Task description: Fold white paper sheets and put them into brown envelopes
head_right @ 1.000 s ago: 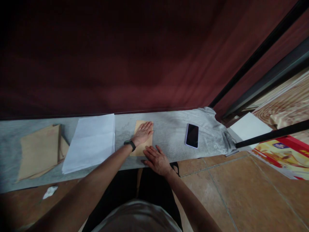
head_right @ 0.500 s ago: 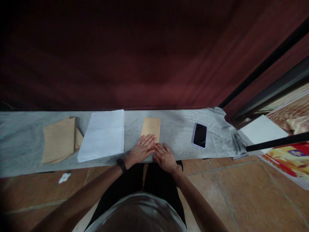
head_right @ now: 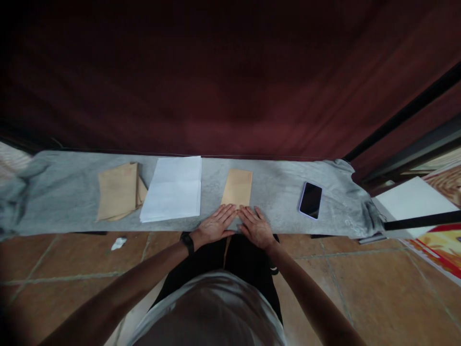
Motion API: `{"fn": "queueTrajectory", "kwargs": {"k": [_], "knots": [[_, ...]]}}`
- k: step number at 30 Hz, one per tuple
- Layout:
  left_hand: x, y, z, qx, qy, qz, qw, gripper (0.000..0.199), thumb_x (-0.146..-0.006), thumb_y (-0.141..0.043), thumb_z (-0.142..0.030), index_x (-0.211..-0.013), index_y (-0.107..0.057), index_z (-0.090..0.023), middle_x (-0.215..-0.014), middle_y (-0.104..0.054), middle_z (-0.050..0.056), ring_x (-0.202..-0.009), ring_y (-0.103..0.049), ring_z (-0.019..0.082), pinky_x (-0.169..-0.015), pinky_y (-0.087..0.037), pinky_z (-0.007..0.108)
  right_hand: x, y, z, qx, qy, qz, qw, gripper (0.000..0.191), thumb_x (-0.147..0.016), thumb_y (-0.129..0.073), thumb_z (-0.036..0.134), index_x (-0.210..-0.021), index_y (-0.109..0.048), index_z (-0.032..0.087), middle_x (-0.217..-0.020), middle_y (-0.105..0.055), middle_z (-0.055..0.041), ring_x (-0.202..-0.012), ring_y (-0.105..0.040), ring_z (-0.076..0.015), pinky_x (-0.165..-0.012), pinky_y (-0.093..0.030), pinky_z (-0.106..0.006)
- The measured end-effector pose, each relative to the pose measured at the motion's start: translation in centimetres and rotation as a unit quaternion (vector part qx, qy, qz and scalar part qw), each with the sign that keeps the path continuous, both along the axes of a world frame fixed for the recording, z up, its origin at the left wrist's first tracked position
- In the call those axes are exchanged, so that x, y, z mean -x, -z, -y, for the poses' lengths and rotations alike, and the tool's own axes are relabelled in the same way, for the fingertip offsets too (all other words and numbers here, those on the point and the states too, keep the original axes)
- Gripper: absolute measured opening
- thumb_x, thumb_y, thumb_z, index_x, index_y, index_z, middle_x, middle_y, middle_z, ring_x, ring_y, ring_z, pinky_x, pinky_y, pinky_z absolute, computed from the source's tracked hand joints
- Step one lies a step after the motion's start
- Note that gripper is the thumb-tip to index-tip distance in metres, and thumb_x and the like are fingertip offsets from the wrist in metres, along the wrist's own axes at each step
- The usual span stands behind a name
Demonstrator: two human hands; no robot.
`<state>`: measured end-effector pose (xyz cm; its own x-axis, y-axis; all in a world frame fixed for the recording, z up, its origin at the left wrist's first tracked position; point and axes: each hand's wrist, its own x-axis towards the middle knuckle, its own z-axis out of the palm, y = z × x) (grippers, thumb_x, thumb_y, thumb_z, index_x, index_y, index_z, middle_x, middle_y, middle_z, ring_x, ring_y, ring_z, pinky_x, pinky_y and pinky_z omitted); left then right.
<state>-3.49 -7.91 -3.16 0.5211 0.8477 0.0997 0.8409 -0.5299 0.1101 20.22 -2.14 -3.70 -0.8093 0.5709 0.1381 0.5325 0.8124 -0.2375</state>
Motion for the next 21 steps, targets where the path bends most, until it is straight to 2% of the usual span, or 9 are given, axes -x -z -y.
{"fn": "queueTrajectory", "kwargs": {"k": [8,14,16,21], "knots": [[0.3,0.4,0.1,-0.009,0.012,0.000,1.000,0.080,-0.098,-0.044,-0.060,-0.158,-0.025,-0.011,-0.166,-0.023,0.017,-0.155,-0.016,0.027,-0.127,-0.016,0.045,0.6,0.2,0.2,-0.032,0.016,-0.001,0.999,0.056,-0.104,-0.043,0.035,-0.156,-0.035,0.018,-0.160,-0.038,-0.0103,-0.147,-0.038,-0.0261,-0.125,-0.022,-0.053],[0.7,1.2,0.1,-0.024,0.018,0.006,1.000,0.080,-0.097,-0.051,-0.051,-0.157,-0.025,-0.006,-0.164,-0.027,0.020,-0.155,-0.018,0.027,-0.127,-0.019,0.045,3.0,0.6,3.8,-0.053,0.086,-0.034,0.994,0.060,-0.104,-0.042,0.037,-0.157,-0.032,0.010,-0.159,-0.039,-0.0137,-0.149,-0.035,-0.0265,-0.124,-0.026,-0.050],[0.7,1.2,0.1,-0.029,0.020,0.010,0.999,0.076,-0.097,-0.050,-0.047,-0.157,-0.027,-0.006,-0.163,-0.029,0.019,-0.154,-0.020,0.027,-0.126,-0.021,0.045,3.6,0.7,4.8,-0.052,0.114,-0.044,0.991,0.060,-0.105,-0.042,0.037,-0.158,-0.030,0.010,-0.159,-0.039,-0.0134,-0.149,-0.035,-0.0267,-0.124,-0.027,-0.050],[0.8,1.4,0.1,-0.051,0.021,0.033,0.998,0.068,-0.100,-0.048,-0.047,-0.153,-0.035,-0.007,-0.160,-0.036,0.020,-0.151,-0.029,0.029,-0.124,-0.027,0.046,2.5,0.5,5.2,-0.041,0.162,-0.058,0.984,0.059,-0.104,-0.042,0.033,-0.158,-0.030,0.014,-0.158,-0.042,-0.0126,-0.147,-0.039,-0.0259,-0.124,-0.028,-0.049]]}}
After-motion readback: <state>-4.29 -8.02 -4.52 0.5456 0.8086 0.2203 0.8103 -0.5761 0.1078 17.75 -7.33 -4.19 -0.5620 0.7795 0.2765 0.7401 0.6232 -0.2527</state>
